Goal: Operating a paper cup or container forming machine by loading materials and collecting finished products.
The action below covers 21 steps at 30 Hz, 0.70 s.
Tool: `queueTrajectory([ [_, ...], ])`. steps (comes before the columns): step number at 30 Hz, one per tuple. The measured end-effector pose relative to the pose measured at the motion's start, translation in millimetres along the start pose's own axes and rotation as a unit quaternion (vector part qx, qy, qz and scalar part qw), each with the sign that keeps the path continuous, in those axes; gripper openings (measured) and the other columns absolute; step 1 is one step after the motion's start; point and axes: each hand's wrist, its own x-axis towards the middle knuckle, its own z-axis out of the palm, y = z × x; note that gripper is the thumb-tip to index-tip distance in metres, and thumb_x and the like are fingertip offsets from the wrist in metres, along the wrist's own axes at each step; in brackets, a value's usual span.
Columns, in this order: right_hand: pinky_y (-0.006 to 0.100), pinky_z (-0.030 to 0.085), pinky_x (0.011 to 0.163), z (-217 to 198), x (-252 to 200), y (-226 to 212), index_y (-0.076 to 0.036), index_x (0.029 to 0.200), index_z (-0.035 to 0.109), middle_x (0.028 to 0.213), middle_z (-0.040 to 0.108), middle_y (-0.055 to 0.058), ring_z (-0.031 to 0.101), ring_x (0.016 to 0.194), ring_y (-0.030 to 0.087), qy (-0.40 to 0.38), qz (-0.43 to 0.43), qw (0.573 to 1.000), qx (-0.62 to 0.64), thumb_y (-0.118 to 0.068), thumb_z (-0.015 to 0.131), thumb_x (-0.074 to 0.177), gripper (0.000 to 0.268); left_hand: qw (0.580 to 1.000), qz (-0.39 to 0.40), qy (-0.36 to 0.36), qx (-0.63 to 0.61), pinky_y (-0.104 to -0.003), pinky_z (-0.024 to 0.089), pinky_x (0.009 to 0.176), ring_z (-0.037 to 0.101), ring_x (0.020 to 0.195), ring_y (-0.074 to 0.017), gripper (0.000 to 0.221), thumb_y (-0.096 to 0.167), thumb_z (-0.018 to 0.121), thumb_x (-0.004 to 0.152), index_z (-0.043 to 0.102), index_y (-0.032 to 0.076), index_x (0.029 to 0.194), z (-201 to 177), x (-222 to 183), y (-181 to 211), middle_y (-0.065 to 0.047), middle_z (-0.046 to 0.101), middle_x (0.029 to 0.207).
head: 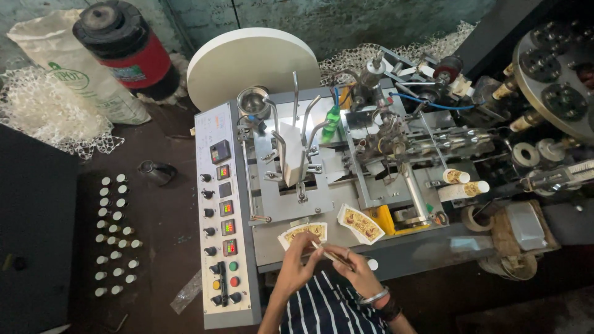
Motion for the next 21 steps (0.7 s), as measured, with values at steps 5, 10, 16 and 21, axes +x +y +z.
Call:
queueTrajectory([
  [5,0.034,0.048,0.111,1,-3,40,-0.007,0.148,0.046,0.145,0.059,0.009,0.058,0.134,0.018,-0.071,0.101,0.986,0.116,-0.029,0.071,0.091,0.067,0.997,0.002,0.075,-0.004,-0.034,0.06,0.082,0.071,0.096,-0.0191,0.018,0.009,0.07,0.095,0.061,0.004,0.111,6,-4,3,-0.01,0.072,0.112],
  [10,0.033,0.059,0.096,4,1,8,-0.005,0.127,0.061,0.122,0.071,0.01,0.07,0.11,0.018,-0.03,0.162,0.984,0.067,-0.014,0.086,0.075,0.058,0.988,-0.081,0.048,-0.12,-0.03,0.06,0.082,0.07,0.093,-0.0141,0.034,0.002,0.071,0.088,0.059,0.006,0.12,8,-6,4,-0.01,0.07,0.101],
  [16,0.033,0.064,0.086,8,24,3,-0.002,0.113,0.071,0.106,0.079,0.012,0.077,0.091,0.021,-0.006,0.181,0.977,-0.116,-0.02,0.086,0.079,0.041,0.96,-0.074,0.127,-0.237,-0.032,0.061,0.089,0.074,0.102,-0.0191,0.036,0.004,0.075,0.091,0.064,-0.003,0.124,2,-12,-56,-0.017,0.072,0.112],
  [21,0.042,0.048,0.102,18,58,1,-0.012,0.147,0.051,0.141,0.056,0.016,0.058,0.122,0.029,0.043,-0.03,0.916,-0.398,-0.017,0.082,0.079,0.075,0.974,-0.124,0.11,-0.157,-0.037,0.061,0.096,0.073,0.111,-0.0242,0.07,0.011,0.084,0.076,0.052,0.007,0.139,-31,-9,-50,-0.014,0.069,0.131],
])
